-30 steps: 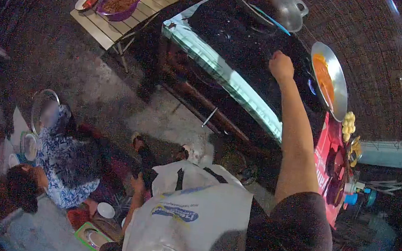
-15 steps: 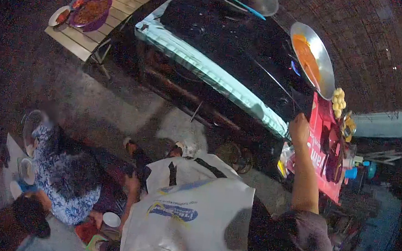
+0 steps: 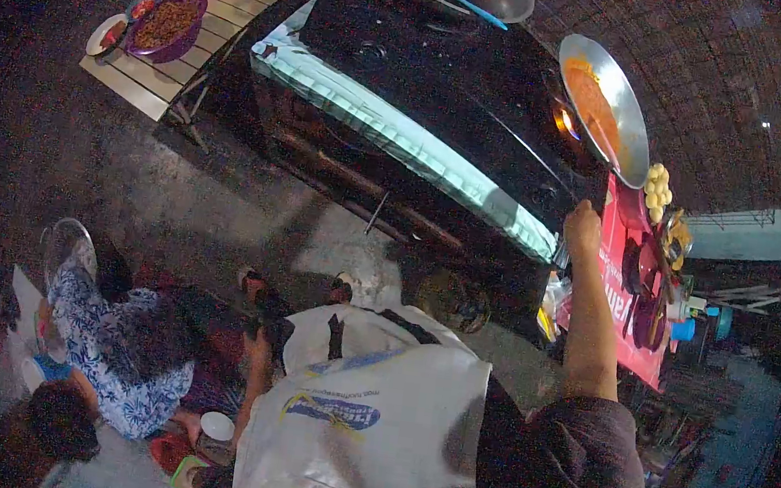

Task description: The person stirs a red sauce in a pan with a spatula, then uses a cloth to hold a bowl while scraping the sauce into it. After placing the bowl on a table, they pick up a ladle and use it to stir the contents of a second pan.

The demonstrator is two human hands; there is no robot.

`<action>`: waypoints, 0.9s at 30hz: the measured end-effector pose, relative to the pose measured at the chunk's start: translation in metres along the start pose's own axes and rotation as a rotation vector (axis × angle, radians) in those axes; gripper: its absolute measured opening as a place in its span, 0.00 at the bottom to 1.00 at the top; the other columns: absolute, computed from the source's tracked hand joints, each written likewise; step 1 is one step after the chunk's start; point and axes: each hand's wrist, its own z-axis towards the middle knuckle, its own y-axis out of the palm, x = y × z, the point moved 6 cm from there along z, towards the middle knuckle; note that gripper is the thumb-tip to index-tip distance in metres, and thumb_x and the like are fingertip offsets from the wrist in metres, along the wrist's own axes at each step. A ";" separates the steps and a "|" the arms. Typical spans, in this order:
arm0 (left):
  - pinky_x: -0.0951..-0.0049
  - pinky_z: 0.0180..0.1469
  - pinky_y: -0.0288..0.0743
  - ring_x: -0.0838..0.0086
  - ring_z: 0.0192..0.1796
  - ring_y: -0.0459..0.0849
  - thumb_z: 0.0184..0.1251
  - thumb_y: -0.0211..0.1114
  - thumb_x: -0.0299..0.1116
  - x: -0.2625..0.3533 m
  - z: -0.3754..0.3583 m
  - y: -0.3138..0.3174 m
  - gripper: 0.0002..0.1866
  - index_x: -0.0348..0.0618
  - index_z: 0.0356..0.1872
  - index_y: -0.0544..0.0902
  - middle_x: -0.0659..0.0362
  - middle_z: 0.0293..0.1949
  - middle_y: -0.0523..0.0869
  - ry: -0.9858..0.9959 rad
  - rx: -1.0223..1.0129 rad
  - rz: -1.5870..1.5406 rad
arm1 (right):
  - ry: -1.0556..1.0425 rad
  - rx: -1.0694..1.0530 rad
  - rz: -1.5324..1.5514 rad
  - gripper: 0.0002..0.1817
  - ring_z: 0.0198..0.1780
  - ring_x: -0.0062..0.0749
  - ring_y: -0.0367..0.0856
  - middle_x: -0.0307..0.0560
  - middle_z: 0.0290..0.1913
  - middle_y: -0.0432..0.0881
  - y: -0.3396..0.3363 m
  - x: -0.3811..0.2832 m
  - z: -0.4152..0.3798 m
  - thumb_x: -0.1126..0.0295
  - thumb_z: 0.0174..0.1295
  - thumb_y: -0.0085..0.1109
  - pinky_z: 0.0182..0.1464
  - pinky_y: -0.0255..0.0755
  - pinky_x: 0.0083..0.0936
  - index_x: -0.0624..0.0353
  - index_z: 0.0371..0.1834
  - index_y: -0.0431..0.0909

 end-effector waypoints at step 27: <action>0.61 0.63 0.55 0.50 0.62 0.62 0.58 0.56 0.49 -0.016 0.018 0.019 0.37 0.31 0.61 0.60 0.42 0.60 0.64 -0.062 0.042 0.085 | -0.099 0.089 0.014 0.06 0.31 0.58 0.77 0.63 0.26 0.76 0.006 0.000 -0.010 0.70 0.53 0.46 0.31 0.68 0.49 0.60 0.30 0.69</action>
